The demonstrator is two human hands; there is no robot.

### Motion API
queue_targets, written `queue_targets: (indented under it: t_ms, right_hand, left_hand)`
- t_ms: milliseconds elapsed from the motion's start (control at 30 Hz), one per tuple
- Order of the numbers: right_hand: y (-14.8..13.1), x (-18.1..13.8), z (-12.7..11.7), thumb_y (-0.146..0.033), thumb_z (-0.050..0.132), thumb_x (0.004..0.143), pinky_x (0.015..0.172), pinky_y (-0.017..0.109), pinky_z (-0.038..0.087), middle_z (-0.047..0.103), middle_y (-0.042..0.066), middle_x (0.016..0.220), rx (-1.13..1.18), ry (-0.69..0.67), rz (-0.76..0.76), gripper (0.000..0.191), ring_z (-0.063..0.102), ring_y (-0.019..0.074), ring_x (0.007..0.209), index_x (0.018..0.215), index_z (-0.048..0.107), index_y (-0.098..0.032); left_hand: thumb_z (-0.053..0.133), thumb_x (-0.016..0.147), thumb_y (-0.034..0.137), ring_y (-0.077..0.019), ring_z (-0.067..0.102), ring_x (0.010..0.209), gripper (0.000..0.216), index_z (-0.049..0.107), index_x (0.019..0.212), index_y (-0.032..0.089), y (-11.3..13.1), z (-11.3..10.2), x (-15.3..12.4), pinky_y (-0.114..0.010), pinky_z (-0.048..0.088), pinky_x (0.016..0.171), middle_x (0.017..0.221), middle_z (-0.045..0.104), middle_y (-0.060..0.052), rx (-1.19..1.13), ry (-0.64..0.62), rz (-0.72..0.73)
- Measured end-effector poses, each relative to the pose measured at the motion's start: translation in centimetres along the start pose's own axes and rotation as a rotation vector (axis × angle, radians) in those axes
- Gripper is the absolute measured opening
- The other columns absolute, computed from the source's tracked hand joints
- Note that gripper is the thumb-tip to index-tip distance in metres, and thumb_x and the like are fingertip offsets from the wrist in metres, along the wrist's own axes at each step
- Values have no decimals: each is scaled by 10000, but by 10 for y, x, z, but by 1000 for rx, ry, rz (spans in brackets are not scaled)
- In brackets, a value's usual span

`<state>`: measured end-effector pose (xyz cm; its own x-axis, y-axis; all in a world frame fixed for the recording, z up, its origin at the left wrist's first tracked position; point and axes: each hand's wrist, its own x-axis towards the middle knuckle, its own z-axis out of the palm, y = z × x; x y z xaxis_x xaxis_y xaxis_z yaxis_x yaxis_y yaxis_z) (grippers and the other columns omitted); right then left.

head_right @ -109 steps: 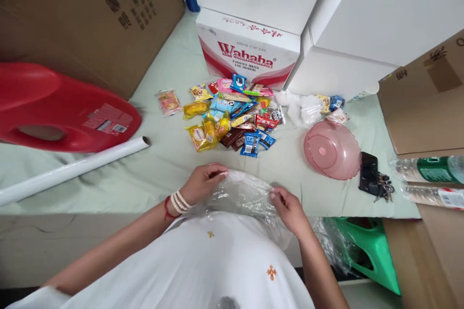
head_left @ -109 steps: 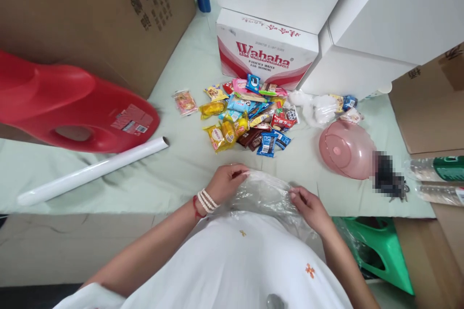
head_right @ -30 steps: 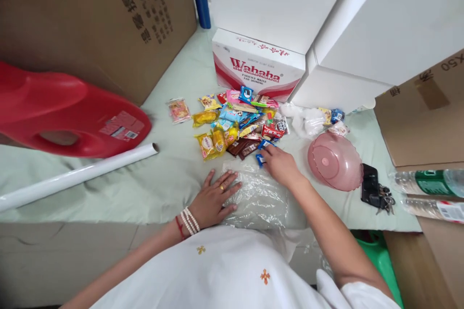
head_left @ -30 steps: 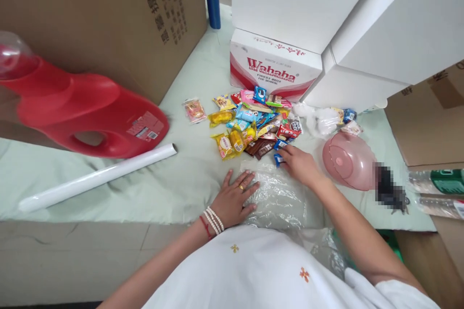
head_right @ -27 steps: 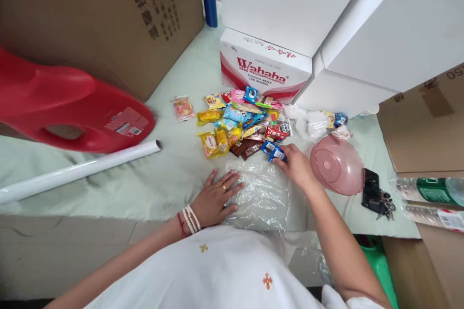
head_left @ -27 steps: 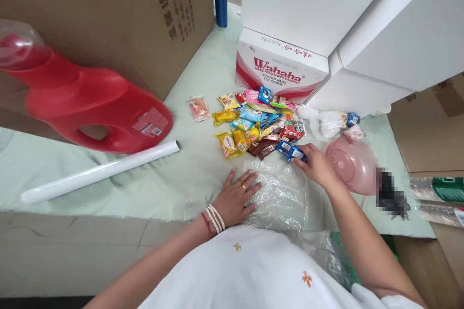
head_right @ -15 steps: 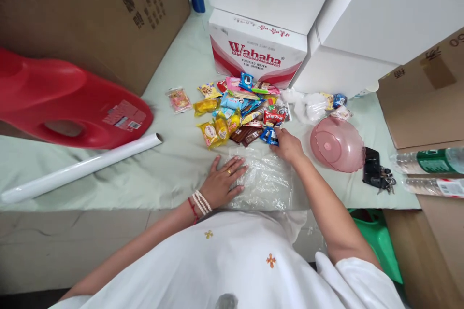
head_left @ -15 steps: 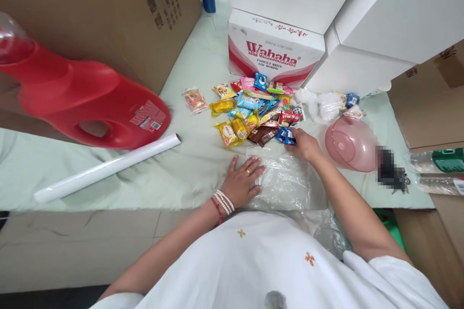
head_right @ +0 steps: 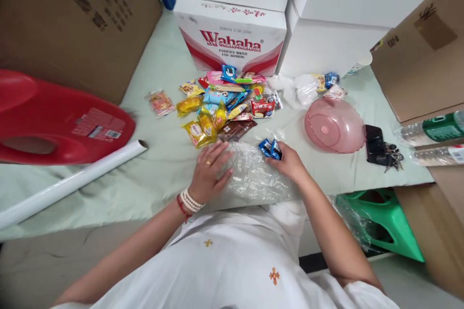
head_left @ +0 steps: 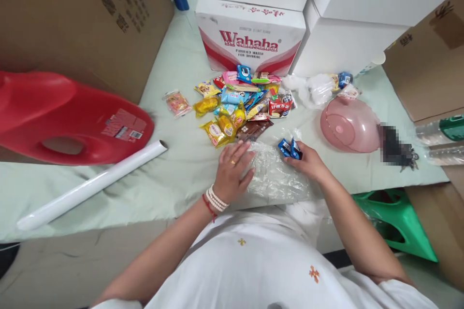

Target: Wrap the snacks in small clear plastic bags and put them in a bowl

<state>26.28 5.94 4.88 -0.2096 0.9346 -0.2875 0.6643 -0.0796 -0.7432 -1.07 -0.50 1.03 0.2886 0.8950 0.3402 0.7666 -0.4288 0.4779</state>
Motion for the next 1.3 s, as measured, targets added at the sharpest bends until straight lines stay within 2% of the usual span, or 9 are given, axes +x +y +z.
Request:
queue_targets:
  t_ms: [167,333,467,533,700,833,967,1100,1300]
  right_hand:
    - [27,3,6,-542,785,722,659,268,428,642,-17,826,274,169,104,533,541,162,712,1097,646,-191]
    - [28,-7,-16,-550,770,750,639,271,417,621,-21,781,225,379,113,502,526,156,671,1070,654,-182]
    - [2,-20,-28,-387,744,819,814,323,481,684,57,1051,-118,202,-204,499,639,233,909,1267,624,-201]
    - [-15,-23,-22,-264,715,823,836,324,484,668,86,1167,-339,65,-318,529,651,258,997,1337,596,-222]
    - [-33,-13,16,-154,691,826,769,315,511,591,126,1334,-542,-166,-286,632,686,267,989,1430,530,-246]
    - [-15,-29,16,-206,694,877,895,395,548,402,155,1543,-329,-104,-374,733,639,285,1148,1534,377,-280]
    - [18,-74,-1,-335,669,954,921,453,550,577,142,1328,-215,-14,-461,451,626,278,1074,1377,525,-273]
    - [47,-101,5,-274,640,969,940,522,531,658,126,1228,-307,-13,-499,214,590,318,1145,1180,673,-275]
    - [47,-99,4,-216,533,1020,883,416,556,687,102,1138,-145,21,-487,180,645,240,1035,1137,664,-258]
  left_hand:
    - [533,994,388,-326,442,1476,593,402,1545,214,0,4,-32,-619,165,1235,1605,448,-181,133,-131,-115]
    - [525,1006,397,-327,443,1475,540,443,1510,221,-7,-1,-41,-598,274,1199,1608,440,-186,126,-67,-167]
    - [569,972,240,-310,470,1454,406,545,1377,259,4,-8,-32,-601,257,1220,1447,623,-130,98,83,0]
    - [561,952,166,-291,539,1381,389,557,1330,254,11,-12,-27,-571,340,1188,1353,675,-117,40,108,87]
    - [624,895,154,-280,636,1127,297,610,1181,233,14,-20,-37,-452,548,941,1109,681,-117,-63,96,147]
    - [647,905,215,-292,648,1122,257,637,1160,246,3,-19,-58,-468,552,927,1128,691,-122,-54,-104,206]
    - [618,942,230,-302,626,1205,230,659,1168,235,-8,-11,-63,-482,543,958,1241,681,-142,-20,-118,121]
    - [584,960,195,-280,649,1142,145,691,1036,256,-12,-11,-49,-458,525,905,1092,749,-73,-26,-121,171]
    - [504,992,164,-218,670,1069,136,626,992,225,-11,-29,-24,-403,490,943,954,745,-47,-186,-214,166]
